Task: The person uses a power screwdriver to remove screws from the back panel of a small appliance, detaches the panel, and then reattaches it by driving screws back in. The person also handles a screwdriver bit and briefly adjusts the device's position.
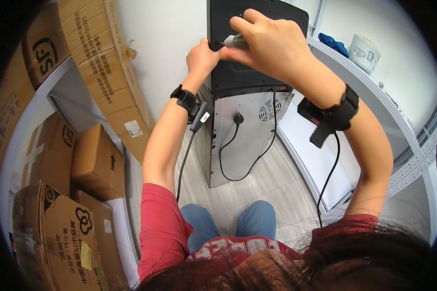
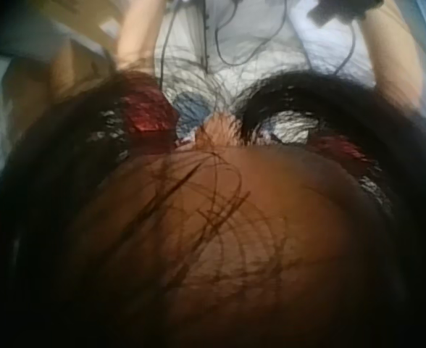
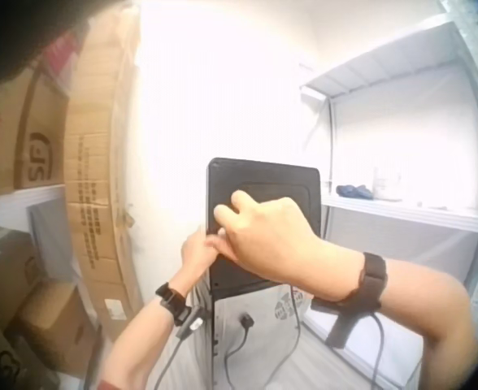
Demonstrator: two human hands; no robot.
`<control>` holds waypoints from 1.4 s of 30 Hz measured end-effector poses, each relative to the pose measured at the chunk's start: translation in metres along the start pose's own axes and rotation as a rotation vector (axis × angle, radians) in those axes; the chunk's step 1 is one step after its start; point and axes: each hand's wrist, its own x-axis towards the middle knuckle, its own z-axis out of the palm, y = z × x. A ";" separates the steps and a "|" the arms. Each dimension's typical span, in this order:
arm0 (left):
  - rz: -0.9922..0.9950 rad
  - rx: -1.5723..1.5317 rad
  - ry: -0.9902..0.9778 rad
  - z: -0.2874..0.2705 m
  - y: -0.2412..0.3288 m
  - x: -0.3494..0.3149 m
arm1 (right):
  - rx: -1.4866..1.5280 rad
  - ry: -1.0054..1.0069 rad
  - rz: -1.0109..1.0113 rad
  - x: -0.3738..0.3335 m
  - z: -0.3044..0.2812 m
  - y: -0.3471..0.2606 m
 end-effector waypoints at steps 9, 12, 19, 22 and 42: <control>0.004 0.024 0.004 0.005 -0.002 -0.001 | 0.111 0.001 -0.222 -0.009 -0.022 0.015; -0.024 0.000 -0.011 0.003 0.000 -0.001 | -0.065 0.056 -0.107 -0.008 -0.009 0.013; -0.011 0.006 -0.019 0.004 -0.003 0.003 | 0.098 0.097 -0.333 -0.002 -0.013 0.007; -0.020 0.011 -0.020 0.004 -0.001 0.000 | 0.067 -0.047 -0.243 -0.004 -0.018 0.002; 0.011 -0.195 -0.088 0.011 -0.016 0.010 | -0.114 -0.232 -0.370 0.006 -0.046 0.021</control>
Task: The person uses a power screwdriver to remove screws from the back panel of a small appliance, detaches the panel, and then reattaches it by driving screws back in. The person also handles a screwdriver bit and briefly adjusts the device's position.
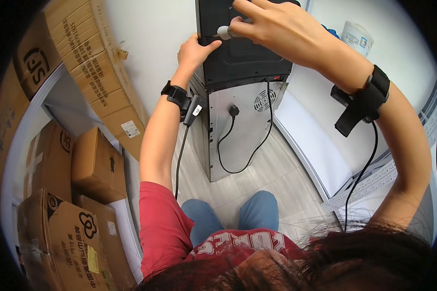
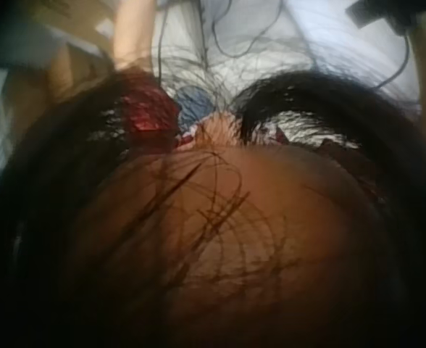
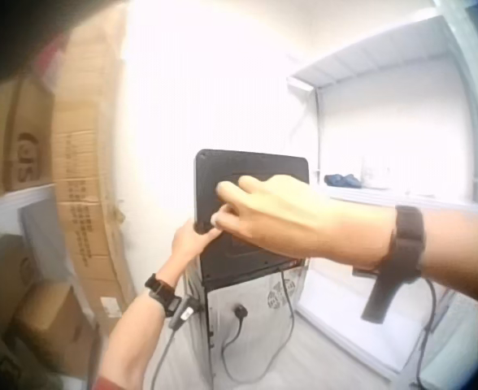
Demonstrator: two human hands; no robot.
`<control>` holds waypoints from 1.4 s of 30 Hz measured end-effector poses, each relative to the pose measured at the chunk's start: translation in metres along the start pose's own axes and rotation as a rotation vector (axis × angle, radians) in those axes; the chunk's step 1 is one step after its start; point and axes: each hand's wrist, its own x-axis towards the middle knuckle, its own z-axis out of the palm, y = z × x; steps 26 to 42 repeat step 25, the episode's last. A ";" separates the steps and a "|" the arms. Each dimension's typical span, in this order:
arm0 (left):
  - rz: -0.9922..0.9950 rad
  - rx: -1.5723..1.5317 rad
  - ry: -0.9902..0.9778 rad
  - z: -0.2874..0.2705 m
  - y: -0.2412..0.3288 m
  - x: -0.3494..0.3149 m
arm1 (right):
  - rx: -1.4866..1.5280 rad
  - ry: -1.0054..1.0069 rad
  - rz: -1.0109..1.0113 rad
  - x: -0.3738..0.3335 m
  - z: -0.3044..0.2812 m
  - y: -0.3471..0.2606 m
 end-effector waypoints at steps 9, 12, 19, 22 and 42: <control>0.014 -0.192 -0.041 0.008 -0.017 0.009 | -0.418 0.051 -0.243 0.010 0.010 -0.001; 0.038 -0.141 -0.015 0.008 -0.009 0.005 | -0.424 -0.104 -0.168 0.004 0.009 -0.006; 0.053 -0.035 0.005 0.005 -0.005 0.001 | -0.064 -0.366 0.226 0.023 0.003 -0.017; 0.062 -0.028 0.009 0.006 -0.007 0.003 | 0.158 -0.577 0.492 0.041 -0.018 -0.024; 0.075 0.012 0.028 0.007 -0.007 0.002 | 0.137 -0.686 0.653 0.047 -0.010 -0.029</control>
